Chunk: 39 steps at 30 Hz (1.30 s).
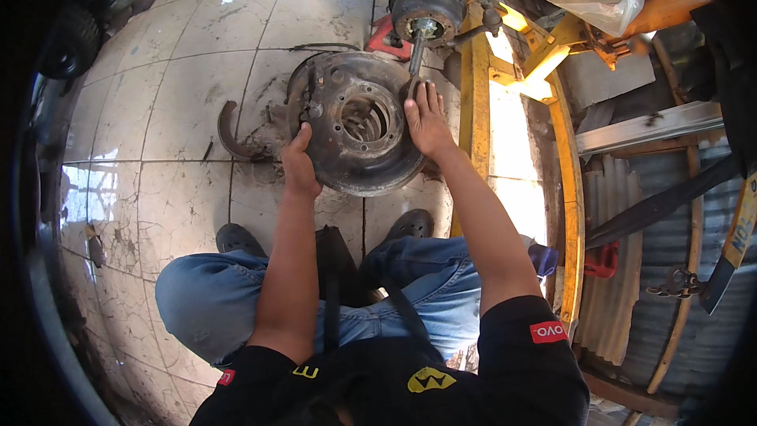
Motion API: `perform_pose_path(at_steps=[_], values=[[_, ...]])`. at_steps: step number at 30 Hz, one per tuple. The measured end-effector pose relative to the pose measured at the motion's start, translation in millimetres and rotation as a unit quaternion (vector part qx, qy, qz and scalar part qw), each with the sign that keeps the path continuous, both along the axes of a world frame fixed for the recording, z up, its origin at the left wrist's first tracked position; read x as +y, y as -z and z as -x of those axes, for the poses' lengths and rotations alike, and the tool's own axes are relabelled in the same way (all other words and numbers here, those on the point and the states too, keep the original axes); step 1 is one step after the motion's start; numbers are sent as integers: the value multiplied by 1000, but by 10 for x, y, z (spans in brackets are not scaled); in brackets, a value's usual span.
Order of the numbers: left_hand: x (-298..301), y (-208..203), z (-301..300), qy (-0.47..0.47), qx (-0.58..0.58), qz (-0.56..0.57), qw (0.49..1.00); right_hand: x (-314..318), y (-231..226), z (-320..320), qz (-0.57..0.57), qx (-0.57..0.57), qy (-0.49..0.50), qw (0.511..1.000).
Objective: The person sits on the floor and scrubs a brake drum with a small abrasive pad, rotating the drum to clean different sections. The person repeatedly rubs the inner and outer surfaces of the drum.
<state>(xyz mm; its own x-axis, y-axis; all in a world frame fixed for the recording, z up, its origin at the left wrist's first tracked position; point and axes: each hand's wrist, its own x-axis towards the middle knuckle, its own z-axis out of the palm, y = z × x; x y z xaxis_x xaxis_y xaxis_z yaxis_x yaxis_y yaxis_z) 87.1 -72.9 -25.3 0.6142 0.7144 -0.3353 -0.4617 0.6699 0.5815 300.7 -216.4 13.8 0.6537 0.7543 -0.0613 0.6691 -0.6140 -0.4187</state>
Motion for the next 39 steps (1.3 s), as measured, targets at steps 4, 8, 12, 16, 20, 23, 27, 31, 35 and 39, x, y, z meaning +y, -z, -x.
perform_pose_path(at_steps=[4,8,12,16,20,23,27,31,35,39], values=[[42,18,-31,-13,15,24,1000,-289,50,227,7,28,-26,999],[49,38,28,-2,23,8,1000,-697,-47,1027,10,127,-20,992],[71,44,33,34,11,-11,999,-384,137,573,2,-3,7,1000],[83,-121,102,109,-88,109,984,-26,140,136,-140,93,185,968],[183,108,66,115,-42,80,989,27,230,270,-196,113,270,936],[249,217,135,118,4,45,992,76,250,379,-222,135,302,917],[432,183,376,97,11,23,995,301,115,627,-242,188,294,905],[553,92,598,48,27,-8,998,568,208,659,-237,216,256,912],[677,17,795,27,31,15,999,749,194,701,-220,162,123,954],[682,-11,821,43,17,24,999,670,65,571,-105,140,33,984]])
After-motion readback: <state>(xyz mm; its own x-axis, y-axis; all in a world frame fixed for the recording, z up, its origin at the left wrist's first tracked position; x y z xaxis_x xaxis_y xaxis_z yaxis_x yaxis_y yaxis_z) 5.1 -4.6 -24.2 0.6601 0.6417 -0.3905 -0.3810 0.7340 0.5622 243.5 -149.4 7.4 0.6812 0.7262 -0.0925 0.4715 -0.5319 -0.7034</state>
